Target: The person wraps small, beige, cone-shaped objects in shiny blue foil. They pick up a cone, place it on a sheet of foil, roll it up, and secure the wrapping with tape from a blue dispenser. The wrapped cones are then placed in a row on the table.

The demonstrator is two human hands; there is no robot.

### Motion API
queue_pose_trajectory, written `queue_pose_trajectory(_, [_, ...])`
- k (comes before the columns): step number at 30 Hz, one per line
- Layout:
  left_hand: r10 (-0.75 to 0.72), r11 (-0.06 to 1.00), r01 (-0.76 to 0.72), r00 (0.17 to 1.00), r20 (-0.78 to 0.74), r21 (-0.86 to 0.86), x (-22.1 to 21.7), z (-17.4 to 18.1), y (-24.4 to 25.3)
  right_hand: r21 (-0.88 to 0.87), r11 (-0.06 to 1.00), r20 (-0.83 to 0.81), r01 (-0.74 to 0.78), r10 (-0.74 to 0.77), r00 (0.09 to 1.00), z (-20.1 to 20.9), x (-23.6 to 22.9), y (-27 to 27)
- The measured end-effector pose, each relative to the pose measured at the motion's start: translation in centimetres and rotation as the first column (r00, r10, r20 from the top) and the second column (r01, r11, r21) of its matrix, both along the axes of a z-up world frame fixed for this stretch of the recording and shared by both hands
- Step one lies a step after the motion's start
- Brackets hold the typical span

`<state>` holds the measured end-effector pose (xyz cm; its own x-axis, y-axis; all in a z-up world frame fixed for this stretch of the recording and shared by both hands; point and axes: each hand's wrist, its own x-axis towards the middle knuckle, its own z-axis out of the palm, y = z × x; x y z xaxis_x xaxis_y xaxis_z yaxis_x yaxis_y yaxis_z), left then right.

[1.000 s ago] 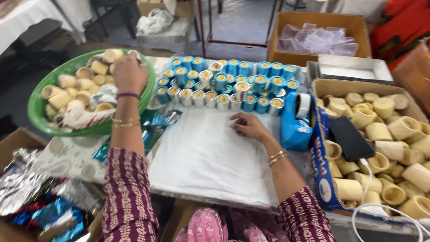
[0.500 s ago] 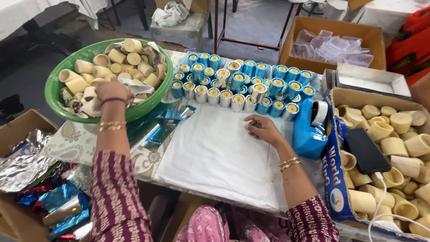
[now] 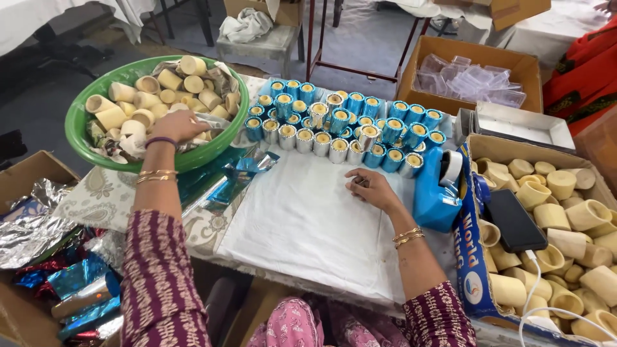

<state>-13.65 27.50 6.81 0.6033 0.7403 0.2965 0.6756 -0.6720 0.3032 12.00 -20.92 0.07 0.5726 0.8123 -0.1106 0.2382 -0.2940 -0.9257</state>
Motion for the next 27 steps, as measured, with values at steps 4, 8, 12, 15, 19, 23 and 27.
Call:
queue_pose_trajectory(4, [-0.017,0.999,0.012,0.993,-0.113,-0.044,1.2,1.0,-1.6,0.022,1.000,0.011,-0.003,0.003,1.000,0.1,0.0,-0.2])
queue_pose_trajectory(8, [-0.135,0.989,0.149,0.819,0.558,0.020,2.6,7.2,-11.3,0.040,0.999,0.057,-0.019,0.017,0.998,0.2,0.0,0.0])
queue_pose_trajectory(12, [-0.337,0.782,0.595,0.652,0.679,-0.183,6.4,7.9,-22.7,0.242,0.968,0.054,-0.064,0.052,0.997,5.1,-3.4,-0.2])
queue_pose_trajectory(15, [-0.662,0.560,0.828,0.433,0.612,0.020,10.0,3.7,-29.9,0.629,0.777,-0.463,0.029,0.345,0.817,7.0,-4.8,-0.7])
queue_pose_trajectory(19, [-0.386,0.333,0.906,0.384,0.839,-0.262,15.1,-2.2,-33.9,0.699,0.689,-0.314,0.190,0.056,0.948,0.3,-0.6,-0.5])
queue_pose_trajectory(23, [0.144,-0.017,0.822,0.565,0.813,-0.569,18.3,-4.7,-33.7,0.722,0.658,0.388,0.215,-0.642,0.662,1.9,-2.1,-1.3])
queue_pose_trajectory(27, [0.289,-0.354,0.722,0.688,0.665,-0.594,21.1,-11.6,-32.9,0.702,0.697,0.694,-0.147,-0.623,0.360,5.8,-5.2,-0.6])
